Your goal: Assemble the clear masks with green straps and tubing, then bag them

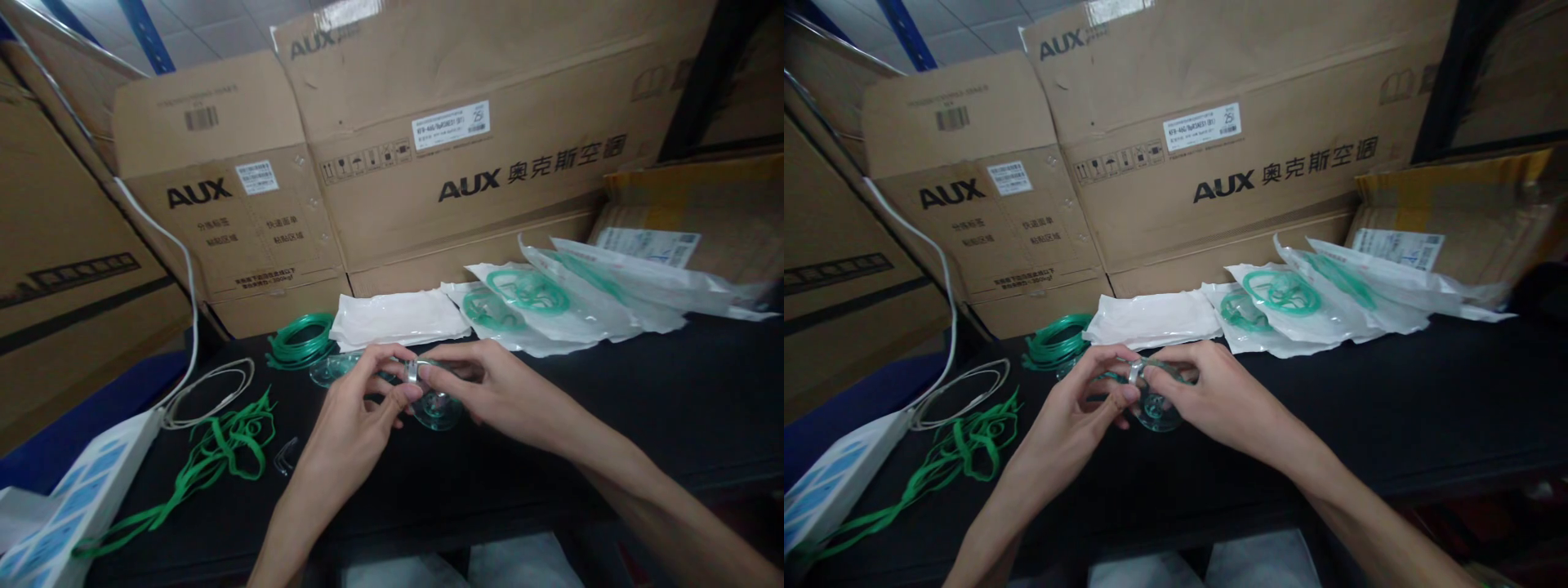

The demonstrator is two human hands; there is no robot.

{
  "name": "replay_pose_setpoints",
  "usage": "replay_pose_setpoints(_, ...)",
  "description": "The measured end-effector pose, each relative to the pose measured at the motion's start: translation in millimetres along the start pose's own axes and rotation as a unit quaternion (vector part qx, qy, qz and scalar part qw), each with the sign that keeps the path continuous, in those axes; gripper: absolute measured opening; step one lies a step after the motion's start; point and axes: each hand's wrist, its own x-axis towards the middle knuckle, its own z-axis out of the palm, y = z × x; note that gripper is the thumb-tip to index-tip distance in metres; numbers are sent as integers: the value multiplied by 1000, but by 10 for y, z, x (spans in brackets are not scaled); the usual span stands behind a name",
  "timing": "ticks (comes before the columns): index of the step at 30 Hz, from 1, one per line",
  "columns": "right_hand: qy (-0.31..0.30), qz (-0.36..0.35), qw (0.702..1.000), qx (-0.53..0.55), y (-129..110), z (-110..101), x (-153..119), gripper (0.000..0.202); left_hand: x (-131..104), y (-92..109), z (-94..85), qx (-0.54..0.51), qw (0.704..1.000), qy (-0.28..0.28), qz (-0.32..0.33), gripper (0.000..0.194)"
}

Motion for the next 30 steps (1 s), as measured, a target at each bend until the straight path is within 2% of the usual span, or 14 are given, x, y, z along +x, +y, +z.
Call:
replay_pose_setpoints(4,-52,33,998,13,-35,-30,-15,33,7,11,-71,110,990,19,90,26)
replay_pose_setpoints(8,-66,28,997,3,-14,-44,-16,36,4,35,-111,154,973,-7,173,18)
replay_pose_setpoints(14,-56,49,996,40,10,-29,-15,37,-23,78,-148,172,973,-26,152,35)
replay_pose_setpoints(17,-59,40,997,30,-13,-41,-44,33,-21,75,-175,170,974,-13,150,30)
replay_pose_setpoints(22,-51,11,996,-72,7,-97,-88,38,-10,70,-212,174,978,12,118,24)
replay_pose_setpoints(26,-33,-32,996,-80,21,-118,-84,33,-28,92,-229,181,979,13,96,28)
replay_pose_setpoints(30,-31,-41,995,-86,-6,-116,-75,31,-51,107,-236,159,981,4,114,26)
